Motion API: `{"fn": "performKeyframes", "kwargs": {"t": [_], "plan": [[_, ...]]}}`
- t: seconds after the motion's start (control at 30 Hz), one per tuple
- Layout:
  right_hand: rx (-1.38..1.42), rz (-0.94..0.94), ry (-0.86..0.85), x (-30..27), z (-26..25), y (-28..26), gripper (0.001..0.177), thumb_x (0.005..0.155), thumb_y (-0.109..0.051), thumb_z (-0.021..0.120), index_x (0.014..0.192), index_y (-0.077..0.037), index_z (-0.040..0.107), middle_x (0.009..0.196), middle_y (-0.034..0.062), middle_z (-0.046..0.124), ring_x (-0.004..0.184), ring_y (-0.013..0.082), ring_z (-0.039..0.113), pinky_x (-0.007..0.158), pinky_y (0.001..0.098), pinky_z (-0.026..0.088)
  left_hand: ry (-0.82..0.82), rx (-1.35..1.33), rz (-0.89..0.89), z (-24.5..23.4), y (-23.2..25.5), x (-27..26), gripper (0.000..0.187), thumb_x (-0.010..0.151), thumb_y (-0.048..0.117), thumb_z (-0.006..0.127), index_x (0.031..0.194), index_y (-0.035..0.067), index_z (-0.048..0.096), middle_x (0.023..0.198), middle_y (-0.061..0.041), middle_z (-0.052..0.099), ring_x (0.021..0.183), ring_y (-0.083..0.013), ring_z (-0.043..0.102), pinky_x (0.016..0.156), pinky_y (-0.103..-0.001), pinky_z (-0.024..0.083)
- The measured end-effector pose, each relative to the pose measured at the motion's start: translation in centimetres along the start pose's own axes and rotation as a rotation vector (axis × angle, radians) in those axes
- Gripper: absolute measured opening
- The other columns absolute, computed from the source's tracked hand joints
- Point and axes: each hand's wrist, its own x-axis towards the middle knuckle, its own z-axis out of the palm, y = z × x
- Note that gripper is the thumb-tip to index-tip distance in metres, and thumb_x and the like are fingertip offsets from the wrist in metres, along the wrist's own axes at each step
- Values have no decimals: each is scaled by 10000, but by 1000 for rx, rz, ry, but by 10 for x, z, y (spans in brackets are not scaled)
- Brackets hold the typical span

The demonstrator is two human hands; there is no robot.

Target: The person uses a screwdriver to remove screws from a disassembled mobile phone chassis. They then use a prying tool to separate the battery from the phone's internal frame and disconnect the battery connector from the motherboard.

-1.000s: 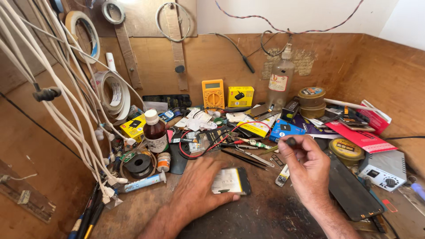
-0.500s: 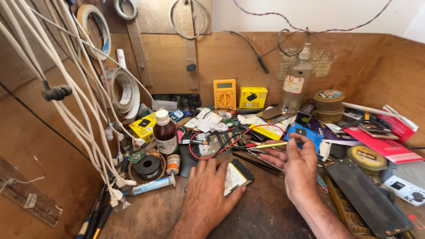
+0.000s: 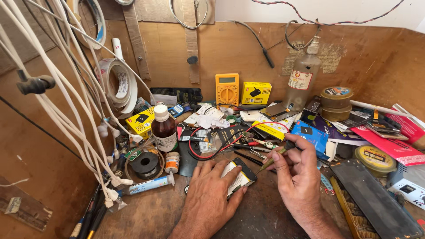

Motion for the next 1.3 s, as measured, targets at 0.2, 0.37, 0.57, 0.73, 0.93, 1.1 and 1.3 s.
{"fn": "performKeyframes", "kwargs": {"t": [0.2, 0.37, 0.57, 0.73, 0.93, 1.1, 1.3], "plan": [[13, 1, -33, -4, -1, 3, 463, 985, 13, 574, 1398, 7, 367, 946, 147, 731, 848, 156, 739, 715, 268, 622, 19, -5, 8, -1, 1, -1, 475, 842, 321, 746, 1224, 42, 713, 1255, -223, 627, 1180, -395, 522, 1013, -522, 383], [-7, -25, -62, -5, 2, 3, 469, 971, 28, 587, 1394, 2, 387, 973, 142, 733, 863, 152, 737, 717, 273, 629, 22, -4, 8, 0, 1, -1, 481, 840, 327, 755, 1228, 47, 711, 1258, -218, 626, 1173, -388, 525, 1007, -515, 387], [-33, -23, -86, -5, 2, 0, 470, 961, 22, 607, 1388, -12, 412, 959, 137, 731, 836, 134, 744, 699, 270, 648, 6, 5, -3, 1, 0, -1, 481, 827, 322, 759, 1223, 52, 713, 1268, -221, 619, 1172, -381, 521, 1006, -514, 382], [-179, -132, -95, -5, 5, -4, 533, 895, -9, 733, 1374, -57, 505, 906, 72, 710, 842, 93, 724, 745, 265, 655, 13, 15, 1, 2, 0, -1, 481, 835, 327, 756, 1226, 51, 712, 1282, -220, 615, 1173, -385, 518, 1001, -510, 383], [8, 26, -173, -4, 10, -3, 673, 841, 60, 762, 1444, -106, 514, 802, 17, 581, 754, 72, 610, 741, 242, 595, 12, 21, -12, 2, 1, -1, 478, 836, 338, 755, 1221, 59, 715, 1279, -204, 620, 1158, -374, 524, 980, -500, 394], [55, 52, -212, -5, 10, -1, 676, 868, 91, 723, 1470, -108, 486, 836, 26, 553, 777, 82, 590, 728, 242, 575, -12, 8, -50, 0, 2, -1, 477, 838, 347, 752, 1226, 72, 714, 1253, -178, 632, 1134, -358, 528, 960, -494, 394], [164, 111, -315, -3, 3, -2, 656, 916, 76, 596, 1505, -123, 387, 950, 39, 721, 972, 132, 737, 900, 263, 600, 1, 17, -35, -1, 3, 0, 470, 833, 347, 753, 1206, 62, 721, 1258, -185, 634, 1124, -363, 529, 947, -497, 394]]}}
